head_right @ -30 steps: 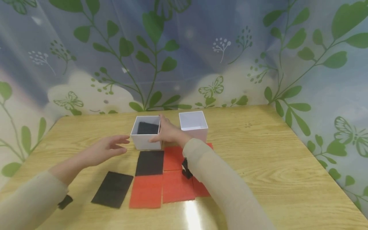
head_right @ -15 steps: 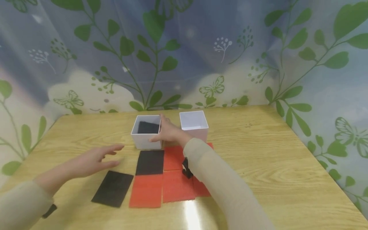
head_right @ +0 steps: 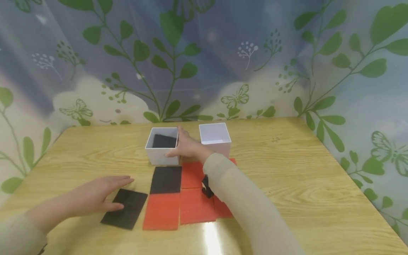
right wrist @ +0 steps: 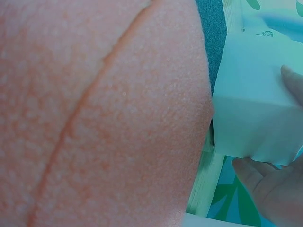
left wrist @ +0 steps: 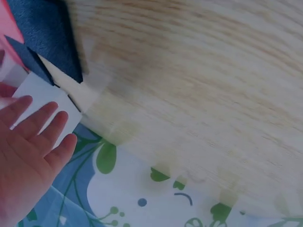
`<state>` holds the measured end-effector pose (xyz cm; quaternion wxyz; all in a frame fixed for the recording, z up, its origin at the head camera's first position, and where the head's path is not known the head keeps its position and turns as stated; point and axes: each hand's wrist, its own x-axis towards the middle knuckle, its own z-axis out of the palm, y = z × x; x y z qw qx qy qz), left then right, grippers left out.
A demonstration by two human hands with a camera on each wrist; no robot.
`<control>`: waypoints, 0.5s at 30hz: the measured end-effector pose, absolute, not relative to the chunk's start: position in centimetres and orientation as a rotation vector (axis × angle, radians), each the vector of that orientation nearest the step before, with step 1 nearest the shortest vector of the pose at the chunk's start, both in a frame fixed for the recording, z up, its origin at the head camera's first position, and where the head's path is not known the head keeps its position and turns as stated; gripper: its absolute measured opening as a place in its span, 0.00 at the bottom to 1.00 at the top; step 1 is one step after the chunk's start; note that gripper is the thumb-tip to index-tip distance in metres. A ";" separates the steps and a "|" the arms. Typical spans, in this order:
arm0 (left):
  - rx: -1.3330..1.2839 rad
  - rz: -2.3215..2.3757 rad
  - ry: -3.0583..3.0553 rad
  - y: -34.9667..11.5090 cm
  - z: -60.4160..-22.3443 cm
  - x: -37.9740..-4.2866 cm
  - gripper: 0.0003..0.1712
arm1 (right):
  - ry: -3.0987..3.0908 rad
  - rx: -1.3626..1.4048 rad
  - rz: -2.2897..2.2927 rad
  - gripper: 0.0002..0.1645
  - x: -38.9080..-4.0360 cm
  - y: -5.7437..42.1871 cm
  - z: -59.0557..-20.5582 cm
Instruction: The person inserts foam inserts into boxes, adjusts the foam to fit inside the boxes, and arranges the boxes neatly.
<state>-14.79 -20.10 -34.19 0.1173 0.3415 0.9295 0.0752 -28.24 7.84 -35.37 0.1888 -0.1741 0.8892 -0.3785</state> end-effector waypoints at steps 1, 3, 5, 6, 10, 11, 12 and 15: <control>1.005 0.220 2.705 -20.2 -34.3 -14.7 0.42 | 2.499 -0.493 -1.061 0.70 -28.3 7.8 -35.4; 1.029 0.213 2.678 -20.4 -34.6 -14.5 0.45 | 2.494 -0.496 -1.058 0.70 -28.3 7.8 -35.4; 1.030 0.198 2.662 -20.6 -34.8 -14.3 0.48 | 2.493 -0.497 -1.057 0.71 -28.3 7.8 -35.4; 1.029 0.193 2.656 -20.6 -34.9 -14.2 0.49 | 2.492 -0.497 -1.058 0.71 -28.3 7.8 -35.4; 1.031 0.192 2.638 -20.8 -35.3 -14.0 0.51 | 2.494 -0.495 -1.062 0.71 -28.2 7.8 -35.4; 1.034 0.194 2.633 -20.8 -35.4 -13.9 0.52 | 2.493 -0.495 -1.062 0.71 -28.2 7.8 -35.4; 1.037 0.195 2.629 -20.7 -35.5 -13.9 0.52 | 2.494 -0.494 -1.061 0.71 -28.2 7.8 -35.4; 1.057 0.187 2.625 -20.6 -35.7 -13.8 0.53 | 2.494 -0.492 -1.059 0.70 -28.2 7.9 -35.4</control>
